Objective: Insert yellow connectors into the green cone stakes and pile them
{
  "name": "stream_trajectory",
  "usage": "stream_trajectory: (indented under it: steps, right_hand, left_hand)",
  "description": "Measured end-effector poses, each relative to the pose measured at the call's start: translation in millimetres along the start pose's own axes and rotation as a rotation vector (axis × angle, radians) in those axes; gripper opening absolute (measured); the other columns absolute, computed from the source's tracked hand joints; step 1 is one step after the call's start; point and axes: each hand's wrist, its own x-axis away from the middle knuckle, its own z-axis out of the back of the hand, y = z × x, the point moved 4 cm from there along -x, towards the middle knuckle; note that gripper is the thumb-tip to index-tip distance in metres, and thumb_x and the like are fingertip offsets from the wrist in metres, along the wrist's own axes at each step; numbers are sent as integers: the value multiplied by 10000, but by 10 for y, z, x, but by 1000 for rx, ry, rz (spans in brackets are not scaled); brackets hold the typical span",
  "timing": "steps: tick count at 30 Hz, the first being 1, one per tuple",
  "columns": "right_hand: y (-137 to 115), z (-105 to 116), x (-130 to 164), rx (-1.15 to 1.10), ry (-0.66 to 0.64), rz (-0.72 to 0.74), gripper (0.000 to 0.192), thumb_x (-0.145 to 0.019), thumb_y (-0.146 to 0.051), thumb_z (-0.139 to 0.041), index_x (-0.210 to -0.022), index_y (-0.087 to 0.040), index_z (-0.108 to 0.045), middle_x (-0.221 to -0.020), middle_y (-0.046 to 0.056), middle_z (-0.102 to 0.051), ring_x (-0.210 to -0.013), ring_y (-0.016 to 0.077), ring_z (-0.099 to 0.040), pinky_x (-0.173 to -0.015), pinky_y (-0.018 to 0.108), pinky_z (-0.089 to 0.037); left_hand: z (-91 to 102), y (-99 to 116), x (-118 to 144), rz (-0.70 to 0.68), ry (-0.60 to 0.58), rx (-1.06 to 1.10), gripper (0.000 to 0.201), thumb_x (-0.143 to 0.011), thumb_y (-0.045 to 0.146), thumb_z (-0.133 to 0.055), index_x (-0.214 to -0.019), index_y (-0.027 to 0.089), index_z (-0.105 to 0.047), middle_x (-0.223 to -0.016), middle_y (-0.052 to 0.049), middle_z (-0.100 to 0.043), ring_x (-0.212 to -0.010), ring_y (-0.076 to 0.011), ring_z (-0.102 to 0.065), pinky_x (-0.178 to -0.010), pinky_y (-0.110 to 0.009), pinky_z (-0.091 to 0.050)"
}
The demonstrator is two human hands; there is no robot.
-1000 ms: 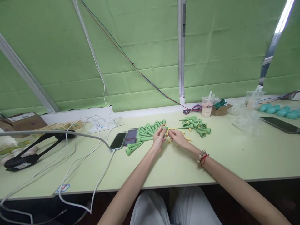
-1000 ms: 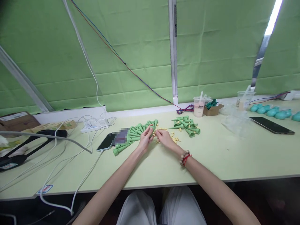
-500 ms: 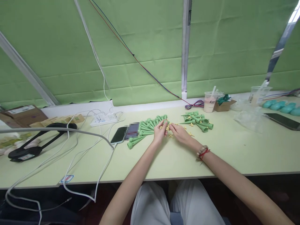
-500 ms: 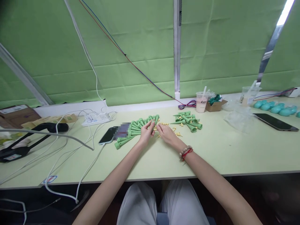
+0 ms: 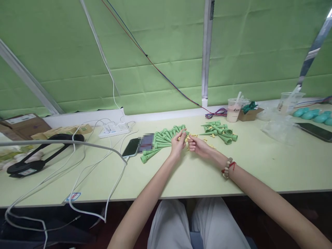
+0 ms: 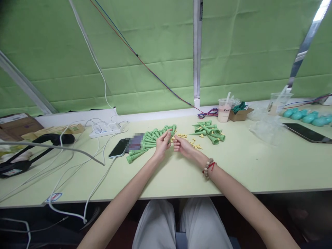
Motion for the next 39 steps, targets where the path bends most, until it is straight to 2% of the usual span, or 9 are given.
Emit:
stream_trajectory:
  steps: [3, 5, 8, 13, 21, 25, 32, 35, 39]
  right_hand:
    - [-13, -93, 36, -267, -78, -88, 385, -901, -270, -445, -552, -198, -298, -507, -84, -203, -407, 55, -217, -400, 160, -264]
    - [-8, -96, 46, -270, -70, -90, 377, -914, -237, -396, -553, -199, -292, -504, -82, -216, -402, 55, -234, -405, 159, -275]
    - [31, -7, 37, 37, 29, -63, 401, -933, -302, -305, -543, -208, -309, -474, -68, -267, -397, 74, -293, -423, 201, -307]
    - [-156, 140, 104, 834, 268, 362, 411, -906, -461, -346, -622, -189, -462, -533, -28, -453, -469, 109, -429, -498, 246, -328]
    - [-247, 97, 178, 1168, 81, 530, 337, -914, -367, -354, -642, -197, -457, -588, -15, -491, -538, 120, -414, -565, 259, -307]
    - [-184, 87, 135, 964, 108, 467, 393, -901, -432, -373, -593, -200, -449, -523, -22, -452, -516, 123, -407, -557, 264, -316]
    - [58, -25, 16, 30, -114, -47, 471, -777, -596, -526, -575, -204, -361, -470, -92, -258, -401, 64, -251, -416, 209, -257]
    - [42, -30, 22, 7, -132, -53, 471, -756, -601, -552, -590, -196, -378, -482, -92, -276, -405, 54, -268, -410, 195, -266]
    - [-37, 42, 10, 250, -62, 97, 473, -723, -639, -550, -628, -193, -426, -494, -89, -316, -409, 61, -330, -409, 204, -300]
  left_hand:
    - [2, 32, -10, -29, -1, -22, 432, -627, 422, -734, -985, 181, -703, -584, 19, -491, -424, -33, -300, -389, -198, -194]
    - [-2, 45, -5, -32, 3, -15, 395, -606, 378, -759, -947, 182, -716, -647, -1, -535, -445, -35, -345, -399, -196, -225]
    - [-27, 27, 14, 2, -8, 27, 437, -605, 385, -759, -982, 170, -707, -624, 12, -517, -411, -18, -313, -392, -194, -211]
    - [-36, -71, 15, 102, 18, 189, 492, -615, 429, -742, -1022, 161, -678, -556, 55, -444, -357, 7, -267, -356, -172, -158]
    - [21, -132, 3, 208, 108, 256, 398, -621, 354, -755, -954, 148, -682, -577, 62, -453, -342, 23, -258, -332, -152, -147]
    - [-8, -90, 39, 158, 57, 211, 495, -598, 420, -754, -1003, 146, -676, -605, 50, -482, -355, 23, -244, -349, -177, -138]
    - [-21, -34, 57, 93, 4, 155, 647, -554, 466, -764, -1117, 174, -637, -529, 78, -384, -385, 5, -212, -373, -198, -120]
    - [-32, -40, 36, 109, 3, 197, 627, -558, 451, -768, -1114, 194, -635, -537, 79, -390, -380, 7, -216, -365, -187, -122]
    - [-30, -70, 12, 154, 45, 245, 576, -599, 431, -753, -1106, 189, -630, -541, 71, -428, -370, 11, -222, -354, -169, -145]
